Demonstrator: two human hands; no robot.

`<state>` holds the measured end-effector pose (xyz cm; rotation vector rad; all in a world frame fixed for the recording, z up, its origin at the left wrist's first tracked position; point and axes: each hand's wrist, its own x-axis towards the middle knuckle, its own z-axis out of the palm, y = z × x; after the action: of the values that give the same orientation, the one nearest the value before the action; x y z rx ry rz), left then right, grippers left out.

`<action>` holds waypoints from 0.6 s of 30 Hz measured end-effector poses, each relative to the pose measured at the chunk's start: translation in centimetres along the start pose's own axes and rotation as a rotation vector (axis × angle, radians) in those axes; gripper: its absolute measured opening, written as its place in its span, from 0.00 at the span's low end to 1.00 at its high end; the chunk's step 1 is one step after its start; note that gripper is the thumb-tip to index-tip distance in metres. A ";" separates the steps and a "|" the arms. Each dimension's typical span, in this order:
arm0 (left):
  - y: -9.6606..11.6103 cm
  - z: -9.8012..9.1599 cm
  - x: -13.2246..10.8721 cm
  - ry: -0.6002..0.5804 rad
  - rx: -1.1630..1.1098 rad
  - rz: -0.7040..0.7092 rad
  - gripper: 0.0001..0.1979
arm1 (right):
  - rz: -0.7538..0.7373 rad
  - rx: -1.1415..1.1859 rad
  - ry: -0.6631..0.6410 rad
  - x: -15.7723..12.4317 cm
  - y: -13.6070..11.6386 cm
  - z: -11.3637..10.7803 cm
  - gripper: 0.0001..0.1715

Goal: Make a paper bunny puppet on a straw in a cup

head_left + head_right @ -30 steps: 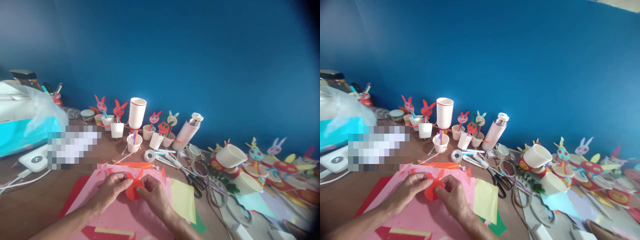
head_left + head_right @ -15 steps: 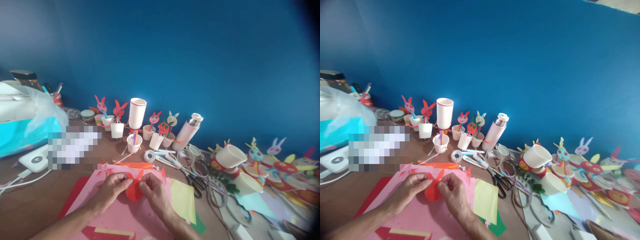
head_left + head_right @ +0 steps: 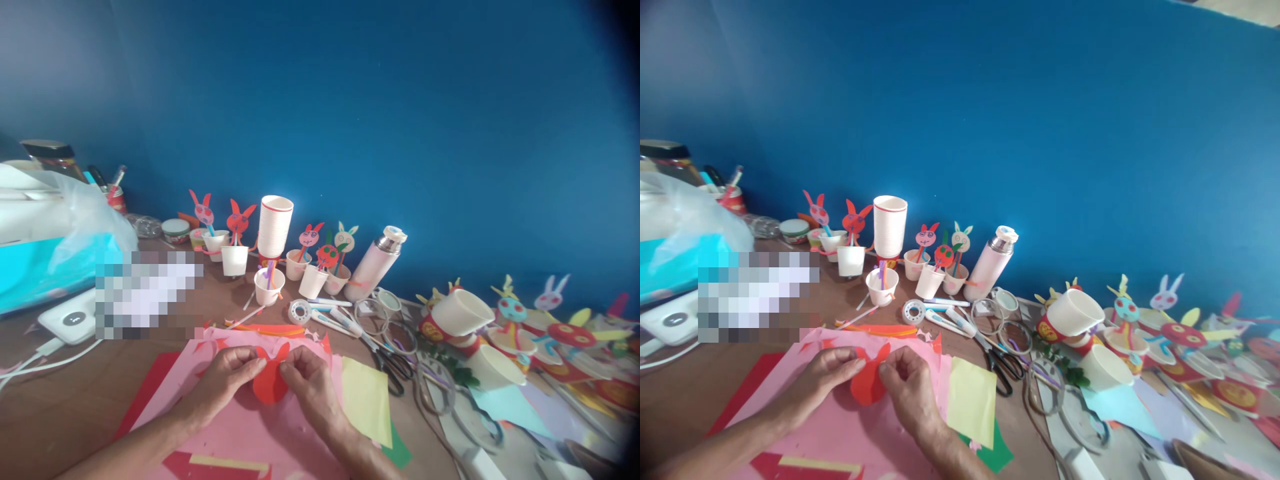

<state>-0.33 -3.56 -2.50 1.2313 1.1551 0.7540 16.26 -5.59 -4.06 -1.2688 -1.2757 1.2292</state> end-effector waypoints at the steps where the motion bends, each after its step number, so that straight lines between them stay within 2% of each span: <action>1: 0.0 0.0 0.1 -0.011 -0.020 -0.001 0.15 | -0.011 -0.021 0.005 0.0 0.0 0.0 0.07; 5: -0.3 -0.2 0.5 -0.031 -0.126 0.019 0.14 | -0.099 -0.163 0.071 -0.1 -0.3 -0.3 0.07; 8: -0.6 -0.6 0.7 0.042 -0.089 0.075 0.14 | -0.233 -0.326 0.155 -0.1 -0.5 -1.0 0.08; 10: -0.8 -0.7 0.6 0.020 -0.049 0.104 0.13 | -0.347 -0.442 0.186 -0.2 -0.5 -1.4 0.08; 14: -1.0 -0.4 0.2 -0.122 0.006 0.139 0.11 | -0.613 -0.681 0.139 -0.4 0.0 -1.4 0.06; 18: -0.9 -0.1 -0.1 -0.145 0.071 0.159 0.11 | -0.788 -0.896 0.054 -0.6 0.3 -1.2 0.07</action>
<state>-0.60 -3.80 -3.33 1.4261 0.9812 0.7334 17.55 -6.18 -4.21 -1.1378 -2.1098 0.0244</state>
